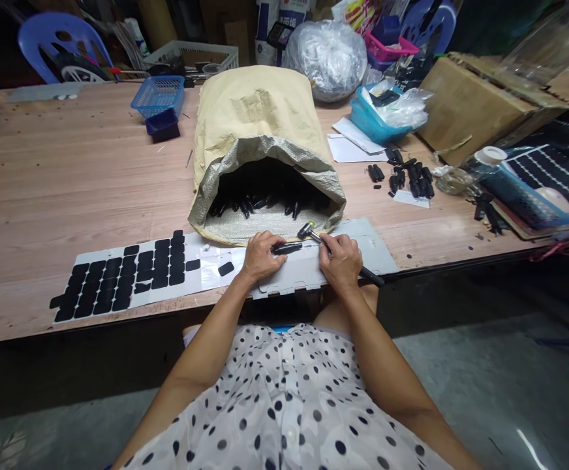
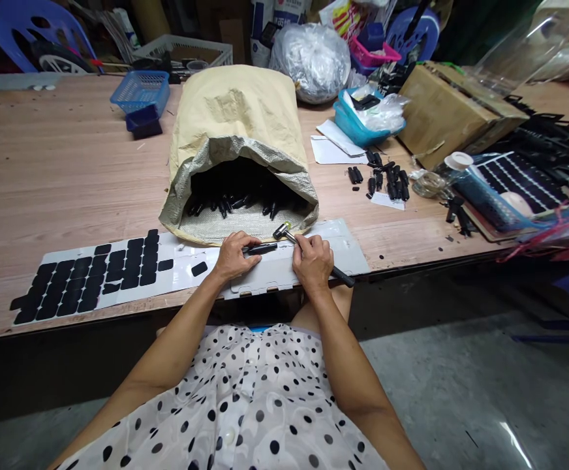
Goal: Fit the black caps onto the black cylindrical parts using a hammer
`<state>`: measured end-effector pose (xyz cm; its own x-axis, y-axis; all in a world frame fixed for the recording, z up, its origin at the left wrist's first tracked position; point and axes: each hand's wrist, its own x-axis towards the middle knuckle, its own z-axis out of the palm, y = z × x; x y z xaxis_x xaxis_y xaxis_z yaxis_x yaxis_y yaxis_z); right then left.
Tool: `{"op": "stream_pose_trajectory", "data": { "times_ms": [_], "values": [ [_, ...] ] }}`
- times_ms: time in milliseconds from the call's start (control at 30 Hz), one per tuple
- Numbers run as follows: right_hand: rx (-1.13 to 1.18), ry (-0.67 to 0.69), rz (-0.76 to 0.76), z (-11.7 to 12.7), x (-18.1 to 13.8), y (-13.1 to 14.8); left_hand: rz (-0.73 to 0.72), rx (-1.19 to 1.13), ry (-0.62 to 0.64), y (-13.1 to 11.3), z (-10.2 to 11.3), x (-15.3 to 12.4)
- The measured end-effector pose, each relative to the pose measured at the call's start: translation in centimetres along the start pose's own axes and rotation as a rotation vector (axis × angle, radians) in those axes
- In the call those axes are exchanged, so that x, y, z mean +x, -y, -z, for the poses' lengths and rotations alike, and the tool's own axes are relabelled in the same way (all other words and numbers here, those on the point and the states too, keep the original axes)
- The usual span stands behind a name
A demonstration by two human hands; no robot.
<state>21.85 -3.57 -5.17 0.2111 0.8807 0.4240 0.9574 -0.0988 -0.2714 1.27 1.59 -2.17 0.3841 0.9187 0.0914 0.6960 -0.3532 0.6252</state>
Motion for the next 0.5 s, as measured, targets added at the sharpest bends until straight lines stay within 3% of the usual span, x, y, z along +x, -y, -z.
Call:
{"op": "stream_pose_trajectory", "data": {
  "times_ms": [500],
  "values": [
    [0.022, -0.012, -0.015, 0.12, 0.08, 0.15, -0.007, -0.035, -0.023, 0.13, -0.04, -0.01]
  ]
}}
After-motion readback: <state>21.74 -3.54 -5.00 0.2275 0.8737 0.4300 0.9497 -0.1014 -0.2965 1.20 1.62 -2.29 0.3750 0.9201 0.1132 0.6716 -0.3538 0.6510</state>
